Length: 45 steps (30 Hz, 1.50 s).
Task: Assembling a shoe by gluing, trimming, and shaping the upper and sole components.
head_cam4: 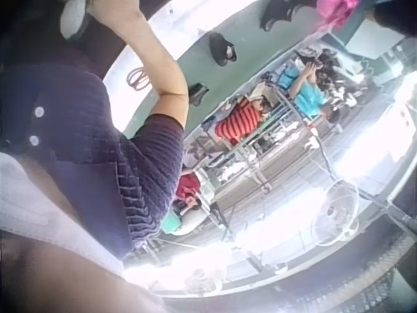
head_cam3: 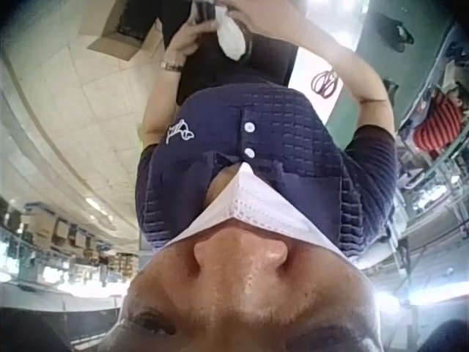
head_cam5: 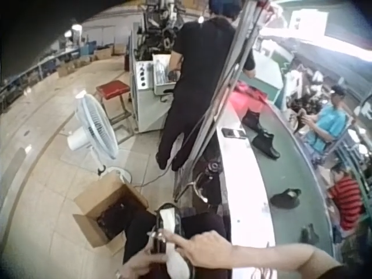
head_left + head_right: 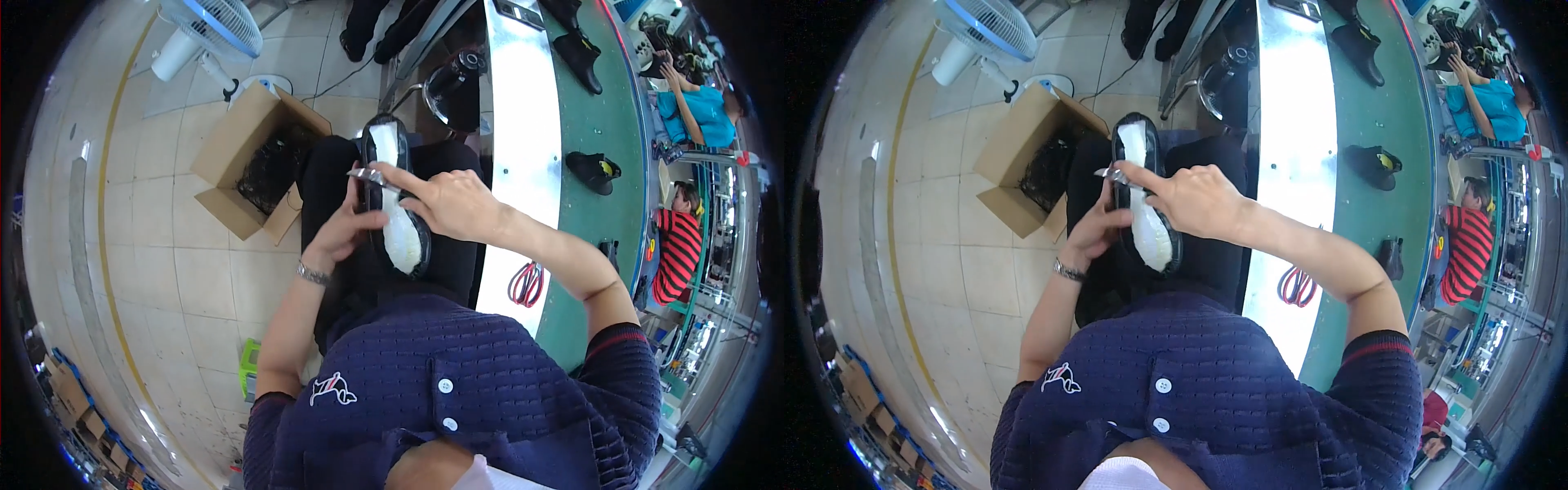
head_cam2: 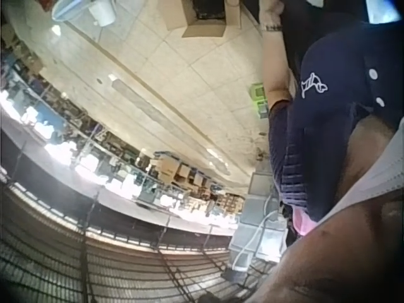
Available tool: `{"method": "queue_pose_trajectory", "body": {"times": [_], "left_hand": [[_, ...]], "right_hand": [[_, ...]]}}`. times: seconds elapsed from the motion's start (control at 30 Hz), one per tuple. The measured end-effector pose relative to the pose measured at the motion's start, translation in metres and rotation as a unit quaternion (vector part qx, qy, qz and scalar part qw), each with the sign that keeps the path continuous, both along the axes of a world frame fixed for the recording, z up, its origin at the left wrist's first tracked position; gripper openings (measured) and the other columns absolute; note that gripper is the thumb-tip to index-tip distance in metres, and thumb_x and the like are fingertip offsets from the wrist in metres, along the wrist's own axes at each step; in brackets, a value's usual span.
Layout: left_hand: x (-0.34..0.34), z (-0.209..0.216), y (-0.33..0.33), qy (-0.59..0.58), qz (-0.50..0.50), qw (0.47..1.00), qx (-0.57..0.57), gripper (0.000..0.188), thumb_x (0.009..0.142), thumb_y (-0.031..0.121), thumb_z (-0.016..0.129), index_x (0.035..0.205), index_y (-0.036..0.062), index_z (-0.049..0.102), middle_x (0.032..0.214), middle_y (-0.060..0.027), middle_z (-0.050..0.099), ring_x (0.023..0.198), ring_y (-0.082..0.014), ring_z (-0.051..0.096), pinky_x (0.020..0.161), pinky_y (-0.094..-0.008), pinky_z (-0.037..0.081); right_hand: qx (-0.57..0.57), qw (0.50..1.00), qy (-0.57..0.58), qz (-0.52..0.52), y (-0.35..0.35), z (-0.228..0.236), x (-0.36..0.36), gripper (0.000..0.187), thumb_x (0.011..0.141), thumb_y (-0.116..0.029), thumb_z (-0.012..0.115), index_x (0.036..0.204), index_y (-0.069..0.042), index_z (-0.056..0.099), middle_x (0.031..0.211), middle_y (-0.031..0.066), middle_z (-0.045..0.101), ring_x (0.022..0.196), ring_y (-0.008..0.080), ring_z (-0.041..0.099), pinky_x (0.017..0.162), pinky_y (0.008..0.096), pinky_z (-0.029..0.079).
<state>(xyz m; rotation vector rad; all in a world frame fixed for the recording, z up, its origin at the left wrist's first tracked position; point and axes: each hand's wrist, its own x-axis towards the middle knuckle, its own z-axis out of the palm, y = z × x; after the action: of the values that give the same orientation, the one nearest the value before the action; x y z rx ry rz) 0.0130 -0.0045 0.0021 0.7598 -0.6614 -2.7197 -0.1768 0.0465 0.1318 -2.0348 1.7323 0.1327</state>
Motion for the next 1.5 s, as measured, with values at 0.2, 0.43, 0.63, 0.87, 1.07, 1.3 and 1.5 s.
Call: {"method": "queue_pose_trajectory", "body": {"times": [0.2, 0.43, 0.63, 0.87, 1.07, 1.3, 1.5], "left_hand": [[-0.04, 0.026, -0.013, -0.09, -0.006, 0.994, -0.062, 0.09, 0.076, 0.018, 0.081, 0.146, 0.0083, 0.024, 0.131, -0.0061, 0.047, 0.12, -0.0177, 0.047, 0.102, -0.0328, 0.039], [-0.024, 0.045, 0.011, 0.029, 0.025, 0.93, -0.366, 0.123, 0.065, 0.005, 0.086, 0.153, 0.013, 0.001, 0.138, -0.0088, 0.041, 0.128, -0.0203, 0.042, 0.108, -0.0351, 0.034], [-0.007, 0.003, 0.03, 0.024, -0.086, 0.93, -0.357, 0.147, 0.055, 0.001, 0.09, 0.15, 0.0237, -0.02, 0.152, -0.011, 0.022, 0.133, -0.0224, 0.036, 0.11, -0.0368, 0.03], [-0.008, -0.002, 0.021, 0.03, -0.024, 0.979, -0.201, 0.092, 0.076, 0.033, 0.08, 0.144, 0.0136, 0.021, 0.128, -0.0086, 0.045, 0.119, -0.0185, 0.044, 0.103, -0.0323, 0.035], [-0.042, 0.036, 0.048, -0.116, 0.141, 0.958, -0.222, 0.038, 0.09, 0.038, 0.067, 0.107, 0.0102, 0.046, 0.087, 0.0041, 0.049, 0.074, -0.0024, 0.045, 0.067, -0.0191, 0.041], [-0.041, 0.035, 0.047, -0.135, 0.146, 0.962, -0.189, 0.026, 0.092, 0.033, 0.064, 0.095, 0.0102, 0.052, 0.08, 0.0068, 0.046, 0.071, -0.0016, 0.042, 0.065, -0.018, 0.039], [-0.037, 0.03, 0.042, -0.103, 0.115, 0.963, -0.219, 0.027, 0.094, 0.037, 0.061, 0.096, 0.0107, 0.053, 0.082, 0.0072, 0.047, 0.072, -0.0012, 0.042, 0.066, -0.0171, 0.038]], "right_hand": [[-0.039, 0.953, -0.198, -0.224, 0.037, 0.017, -0.028, 0.047, 0.099, -0.036, 0.044, 0.141, -0.015, 0.04, 0.062, 0.0089, 0.061, 0.057, 0.0225, 0.063, 0.058, 0.0355, 0.05], [0.088, 0.699, -0.578, -0.412, 0.107, -0.005, -0.053, 0.021, 0.094, -0.022, 0.059, 0.101, -0.003, 0.061, 0.084, 0.0089, 0.068, 0.08, 0.0132, 0.064, 0.079, 0.0281, 0.049], [0.223, 0.694, -0.603, -0.326, 0.124, -0.025, -0.036, 0.023, 0.088, -0.02, 0.068, 0.103, -0.004, 0.061, 0.089, 0.0096, 0.069, 0.072, 0.011, 0.062, 0.069, 0.0241, 0.049], [0.29, 0.683, -0.569, -0.355, 0.121, -0.033, -0.015, 0.043, 0.097, -0.04, 0.054, 0.097, 0.0, 0.07, 0.062, 0.0015, 0.059, 0.057, 0.0081, 0.055, 0.055, 0.0233, 0.044], [0.326, 0.727, -0.504, -0.334, 0.109, -0.02, -0.01, 0.049, 0.097, -0.043, 0.052, 0.08, 0.0, 0.067, 0.058, 0.0007, 0.054, 0.052, 0.0086, 0.052, 0.051, 0.0238, 0.042], [0.144, 0.934, -0.231, -0.231, 0.109, 0.0, 0.014, 0.055, 0.097, -0.042, 0.052, 0.064, 0.002, 0.061, 0.055, 0.0133, 0.06, 0.054, 0.0268, 0.064, 0.054, 0.0371, 0.049], [0.262, 0.796, -0.43, -0.336, 0.116, -0.018, 0.009, 0.057, 0.097, -0.049, 0.047, 0.068, -0.003, 0.061, 0.056, 0.0044, 0.058, 0.051, 0.0131, 0.059, 0.049, 0.0261, 0.047]]}}
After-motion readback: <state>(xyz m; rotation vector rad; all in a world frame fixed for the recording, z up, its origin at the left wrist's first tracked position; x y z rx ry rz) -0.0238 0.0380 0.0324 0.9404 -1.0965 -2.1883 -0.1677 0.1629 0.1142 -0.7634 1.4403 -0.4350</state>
